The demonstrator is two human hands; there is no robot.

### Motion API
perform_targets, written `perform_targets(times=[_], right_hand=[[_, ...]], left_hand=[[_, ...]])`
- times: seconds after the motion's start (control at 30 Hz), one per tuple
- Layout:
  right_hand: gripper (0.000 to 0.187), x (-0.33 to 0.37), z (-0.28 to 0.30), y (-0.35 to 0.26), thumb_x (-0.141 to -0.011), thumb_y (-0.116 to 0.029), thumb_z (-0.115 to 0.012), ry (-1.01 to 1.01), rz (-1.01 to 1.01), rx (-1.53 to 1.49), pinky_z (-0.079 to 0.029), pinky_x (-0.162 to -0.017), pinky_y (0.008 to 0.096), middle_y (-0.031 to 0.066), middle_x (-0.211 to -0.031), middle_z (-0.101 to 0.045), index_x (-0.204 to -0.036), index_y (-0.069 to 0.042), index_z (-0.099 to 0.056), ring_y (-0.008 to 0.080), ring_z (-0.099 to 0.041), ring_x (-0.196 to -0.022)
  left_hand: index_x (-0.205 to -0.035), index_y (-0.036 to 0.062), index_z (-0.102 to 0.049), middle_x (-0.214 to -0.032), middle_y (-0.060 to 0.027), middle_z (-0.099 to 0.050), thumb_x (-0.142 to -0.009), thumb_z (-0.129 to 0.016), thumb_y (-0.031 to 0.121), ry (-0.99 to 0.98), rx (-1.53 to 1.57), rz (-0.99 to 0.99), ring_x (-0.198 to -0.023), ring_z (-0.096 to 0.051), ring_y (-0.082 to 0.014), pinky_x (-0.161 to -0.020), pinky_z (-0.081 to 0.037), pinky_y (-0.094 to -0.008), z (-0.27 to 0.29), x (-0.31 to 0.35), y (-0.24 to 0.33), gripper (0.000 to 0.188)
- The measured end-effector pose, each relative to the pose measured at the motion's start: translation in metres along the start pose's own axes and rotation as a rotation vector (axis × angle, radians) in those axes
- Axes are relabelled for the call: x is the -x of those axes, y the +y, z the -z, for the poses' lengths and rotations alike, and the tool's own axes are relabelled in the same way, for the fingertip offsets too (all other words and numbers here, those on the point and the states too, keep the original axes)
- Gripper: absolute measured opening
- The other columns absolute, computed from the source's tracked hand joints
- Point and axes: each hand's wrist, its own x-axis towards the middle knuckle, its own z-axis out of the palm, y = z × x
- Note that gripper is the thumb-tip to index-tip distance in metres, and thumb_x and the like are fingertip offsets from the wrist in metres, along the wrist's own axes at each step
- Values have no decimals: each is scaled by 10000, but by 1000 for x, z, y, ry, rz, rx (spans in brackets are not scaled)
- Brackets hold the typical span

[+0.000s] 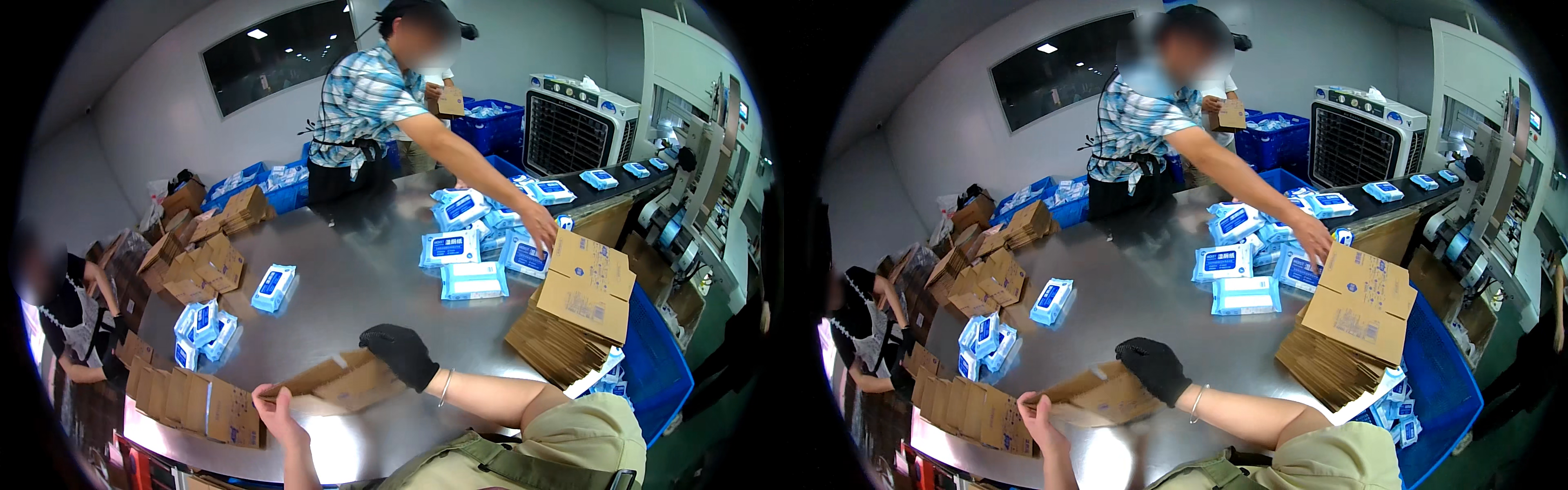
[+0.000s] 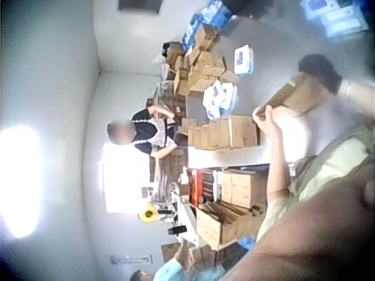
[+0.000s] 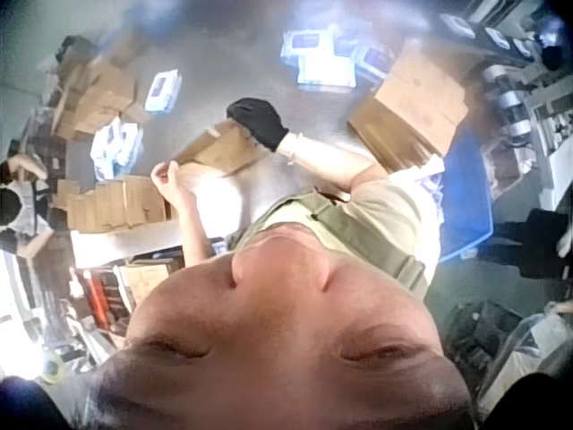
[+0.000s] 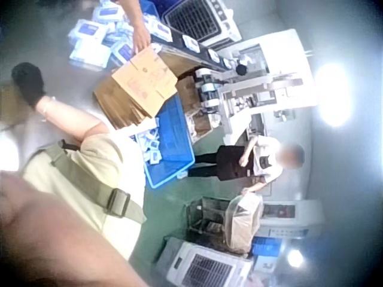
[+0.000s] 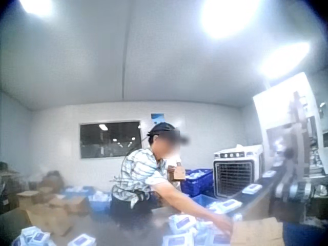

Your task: The person repeatedly picks up blue and white packaged items from a metal table and places them into brown cardboard boxes. The person folds the flaps of the boxes and moves them aside. Other workers are visible in the background performing similar packing tasks.

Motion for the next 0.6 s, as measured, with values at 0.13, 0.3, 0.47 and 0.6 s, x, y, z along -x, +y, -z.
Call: perform_targets(times=[0.13, 0.3, 0.47, 0.6], right_hand=[[298, 14, -19, -4, -890, -268, -504, -160, -4, 115, -459, -861, 366, 168, -1091, -605, -1059, -56, -629, 296, -582, -1021], [273, -8, -7, -25, -801, -330, -558, -880, 101, 607, -446, -759, 430, 132, -1007, -595, -932, -108, -648, 309, -560, -921], [165, -3, -24, -1, -800, -267, -540, -422, 406, 842, -422, -758, 368, 46, -875, -592, -861, -175, -664, 230, -536, -892], [125, -11, -30, 30, -783, -203, -571, -439, 559, 788, -442, -744, 374, 53, -882, -588, -835, -121, -649, 231, -531, -888]], left_hand=[[-1378, 92, -273, -1136, -111, -498, -599, -770, 44, -220, -41, 79, -1045, -507, -240, -911, -432, -361, 6, 5, -33, 925], [-1431, 118, -81, -1168, -146, -445, -607, -722, -45, -335, -349, 6, -1088, -467, -259, -938, -419, -395, 5, -4, -54, 1057], [-1316, 14, -323, -1177, -163, -492, -661, -707, 70, 176, -174, -28, -1058, -519, -261, -864, -453, -345, 30, 7, -47, 761], [-1156, 3, -472, -1130, -173, -526, -590, -760, 130, -405, -1227, -657, -1048, -516, -317, -882, -400, -424, -30, 50, -2, 648]])
